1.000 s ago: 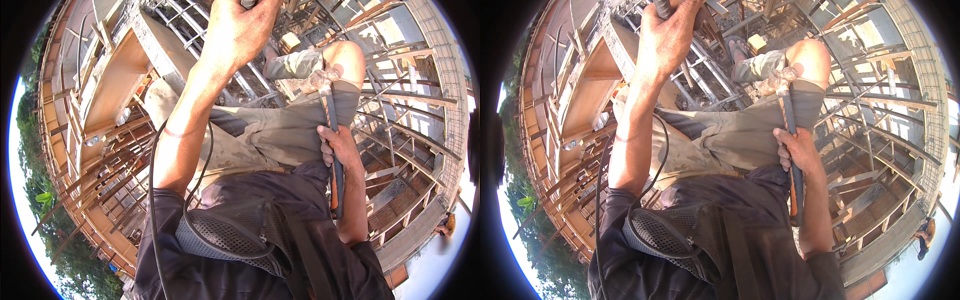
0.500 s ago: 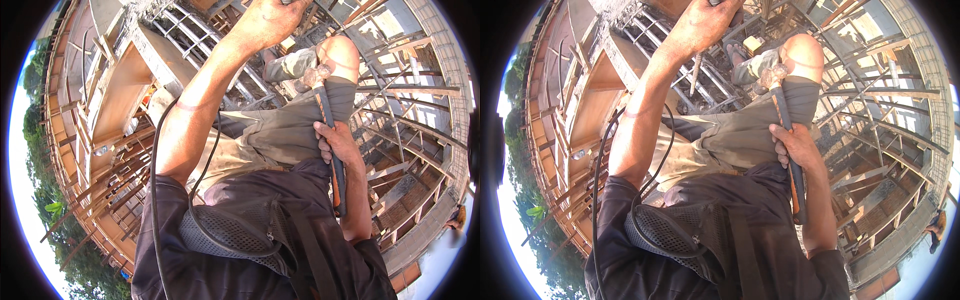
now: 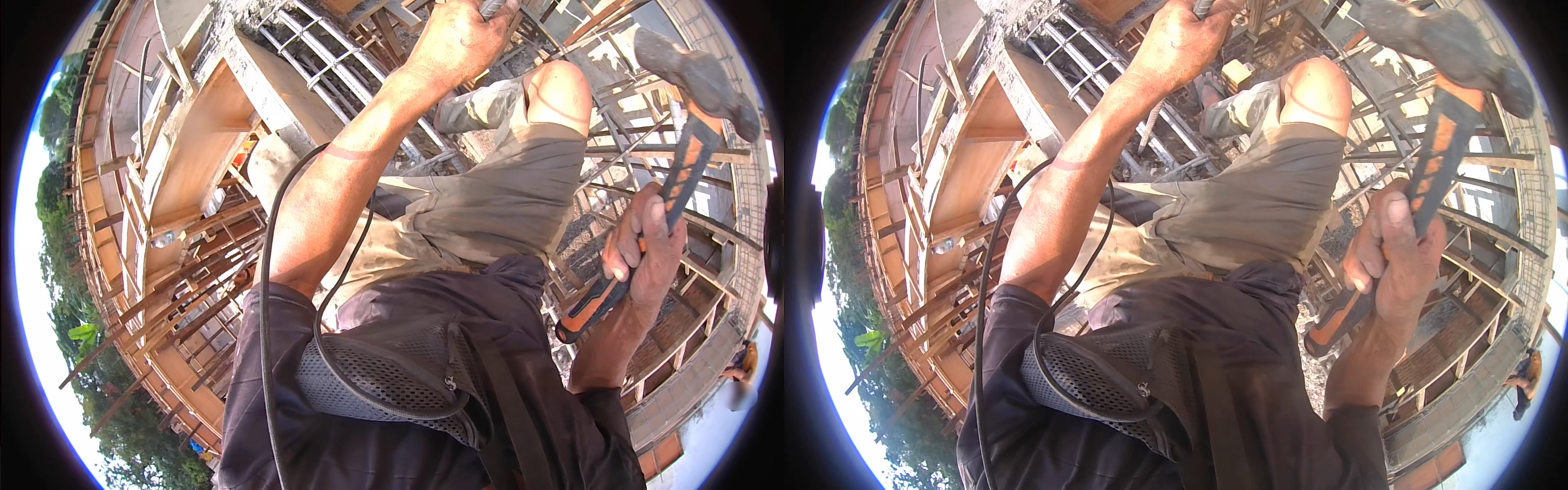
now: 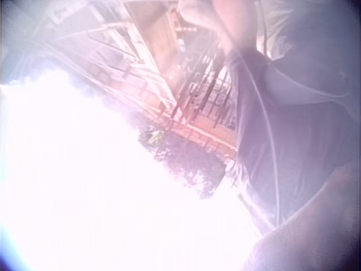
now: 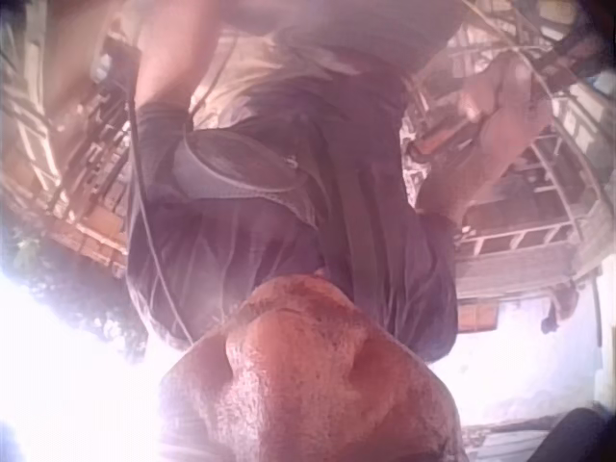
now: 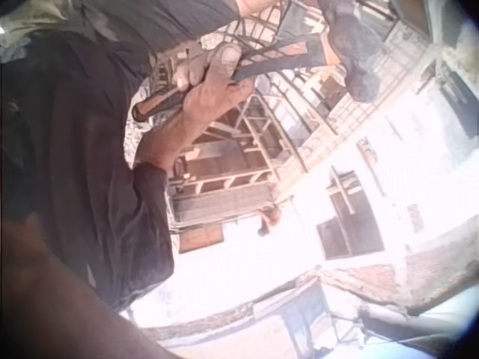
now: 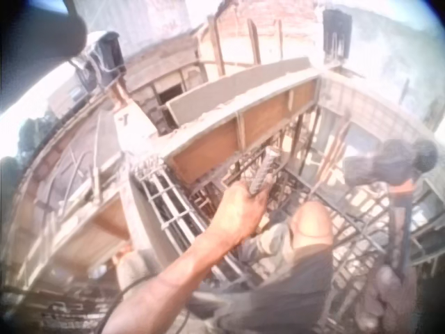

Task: The person uses a hammer to knock rebar into position and then uses a length of wire to tie the steel reinforcement bars together within a pillar formwork.

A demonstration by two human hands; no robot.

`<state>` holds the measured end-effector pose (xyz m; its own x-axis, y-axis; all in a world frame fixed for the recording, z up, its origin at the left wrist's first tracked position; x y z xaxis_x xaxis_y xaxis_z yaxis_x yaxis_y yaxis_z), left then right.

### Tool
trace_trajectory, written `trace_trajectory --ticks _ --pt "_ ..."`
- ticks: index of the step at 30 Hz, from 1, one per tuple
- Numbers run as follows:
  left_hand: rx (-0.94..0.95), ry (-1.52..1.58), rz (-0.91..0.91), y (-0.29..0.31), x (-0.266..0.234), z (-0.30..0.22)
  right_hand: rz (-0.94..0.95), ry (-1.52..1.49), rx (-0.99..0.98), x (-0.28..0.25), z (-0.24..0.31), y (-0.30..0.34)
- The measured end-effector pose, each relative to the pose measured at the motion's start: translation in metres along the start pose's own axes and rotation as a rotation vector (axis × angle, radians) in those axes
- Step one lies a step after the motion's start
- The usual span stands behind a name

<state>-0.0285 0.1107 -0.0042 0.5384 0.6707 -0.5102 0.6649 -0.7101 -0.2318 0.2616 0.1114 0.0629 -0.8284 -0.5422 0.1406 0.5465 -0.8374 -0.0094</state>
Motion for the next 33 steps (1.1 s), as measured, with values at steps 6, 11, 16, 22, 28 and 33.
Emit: trace_trajectory --ticks 6,11,16,22,28,33 --pt "-0.141 0.005 0.291 0.057 0.001 -0.046 -0.01 -0.077 -0.455 -0.024 0.062 -0.009" --pt "0.076 -0.013 0.336 0.097 0.029 -0.073 0.047 -0.125 -0.377 -0.031 0.041 0.006" --pt "0.075 -0.074 0.387 0.103 0.033 -0.079 -0.041 0.02 -0.267 -0.03 0.011 0.022" --pt "0.019 -0.113 0.53 0.087 0.046 -0.074 -0.082 -0.015 -0.191 -0.034 0.008 0.023" --pt "-0.05 -0.011 0.567 0.071 0.053 -0.071 -0.043 -0.163 -0.217 -0.043 0.025 0.02" --pt "0.052 0.014 0.42 0.063 0.055 -0.059 -0.056 -0.202 -0.257 -0.034 0.016 0.017"
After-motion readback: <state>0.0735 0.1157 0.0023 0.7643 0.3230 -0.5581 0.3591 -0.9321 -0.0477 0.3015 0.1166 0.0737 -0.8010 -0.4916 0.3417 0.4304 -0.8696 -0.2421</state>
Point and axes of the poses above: each hand's wrist, its own y-axis away from the middle knuckle, its own x-axis out of the palm, z = x × y, the point moved 4 cm from there along -y, towards the middle knuckle, and after that the axes turned 13 degrees about -x, right-handed, at the moved point
